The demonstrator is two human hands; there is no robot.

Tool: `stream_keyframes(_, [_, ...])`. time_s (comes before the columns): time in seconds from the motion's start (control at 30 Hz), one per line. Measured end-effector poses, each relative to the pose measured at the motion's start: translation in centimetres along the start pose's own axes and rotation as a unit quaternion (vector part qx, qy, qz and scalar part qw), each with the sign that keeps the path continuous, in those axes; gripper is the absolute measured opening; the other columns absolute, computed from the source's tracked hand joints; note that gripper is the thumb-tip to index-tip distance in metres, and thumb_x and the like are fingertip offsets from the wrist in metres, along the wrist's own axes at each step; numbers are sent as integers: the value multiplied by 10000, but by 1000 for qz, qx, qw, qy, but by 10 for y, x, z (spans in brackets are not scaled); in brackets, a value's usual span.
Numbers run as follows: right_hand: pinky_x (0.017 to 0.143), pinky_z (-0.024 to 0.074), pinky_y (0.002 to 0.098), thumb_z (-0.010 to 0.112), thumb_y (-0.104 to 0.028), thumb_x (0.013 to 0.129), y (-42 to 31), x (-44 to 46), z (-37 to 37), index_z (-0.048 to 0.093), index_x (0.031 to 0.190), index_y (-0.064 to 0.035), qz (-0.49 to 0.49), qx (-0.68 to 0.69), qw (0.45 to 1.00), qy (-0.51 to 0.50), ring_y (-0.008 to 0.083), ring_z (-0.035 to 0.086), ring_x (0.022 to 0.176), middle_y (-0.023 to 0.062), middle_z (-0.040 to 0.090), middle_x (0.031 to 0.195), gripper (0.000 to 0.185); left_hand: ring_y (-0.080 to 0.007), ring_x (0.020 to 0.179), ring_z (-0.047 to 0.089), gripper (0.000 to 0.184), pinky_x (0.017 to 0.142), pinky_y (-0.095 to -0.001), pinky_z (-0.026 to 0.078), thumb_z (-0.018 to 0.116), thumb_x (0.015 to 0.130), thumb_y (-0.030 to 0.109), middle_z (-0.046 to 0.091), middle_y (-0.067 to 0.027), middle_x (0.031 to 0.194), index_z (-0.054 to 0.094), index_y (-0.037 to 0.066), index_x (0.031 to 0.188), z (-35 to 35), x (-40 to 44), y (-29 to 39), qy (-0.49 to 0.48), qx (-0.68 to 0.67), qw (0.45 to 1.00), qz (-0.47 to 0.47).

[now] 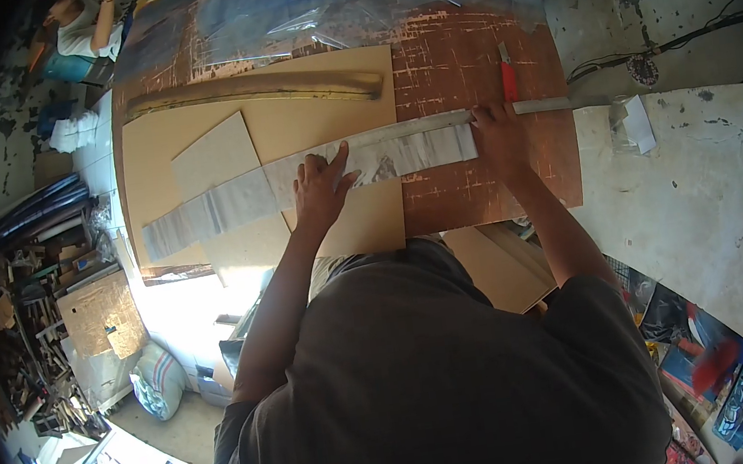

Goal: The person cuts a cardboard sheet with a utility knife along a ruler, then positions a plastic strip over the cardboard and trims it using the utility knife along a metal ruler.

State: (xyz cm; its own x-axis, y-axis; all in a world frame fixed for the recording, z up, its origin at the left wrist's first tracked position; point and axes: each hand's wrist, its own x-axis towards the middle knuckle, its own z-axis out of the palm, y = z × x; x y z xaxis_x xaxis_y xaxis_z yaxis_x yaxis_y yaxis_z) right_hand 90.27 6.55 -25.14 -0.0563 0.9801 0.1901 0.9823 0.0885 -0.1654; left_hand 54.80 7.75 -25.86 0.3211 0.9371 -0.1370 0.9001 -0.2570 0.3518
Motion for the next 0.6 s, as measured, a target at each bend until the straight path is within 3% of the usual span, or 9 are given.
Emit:
stream_keyframes(0.13, [957,491,411,685,-126,871,-4,0,-4,647,1107,-98,19,12,1000,-4,297,546,1119,73,600,1149,241,-303,1032,517,578,874,-491,456,643,920,461,499,-106,1093,489,326,1460,1,-1,0,0,-1,1000,-3])
stream_keyframes(0.6, [946,488,420,707,-109,833,12,0,3,638,1121,-95,-5,32,999,5,305,558,1086,82,603,1148,297,-288,1018,475,566,871,-490,428,663,913,421,457,-87,1083,504,350,1452,2,-5,-5,11,-26,999,22])
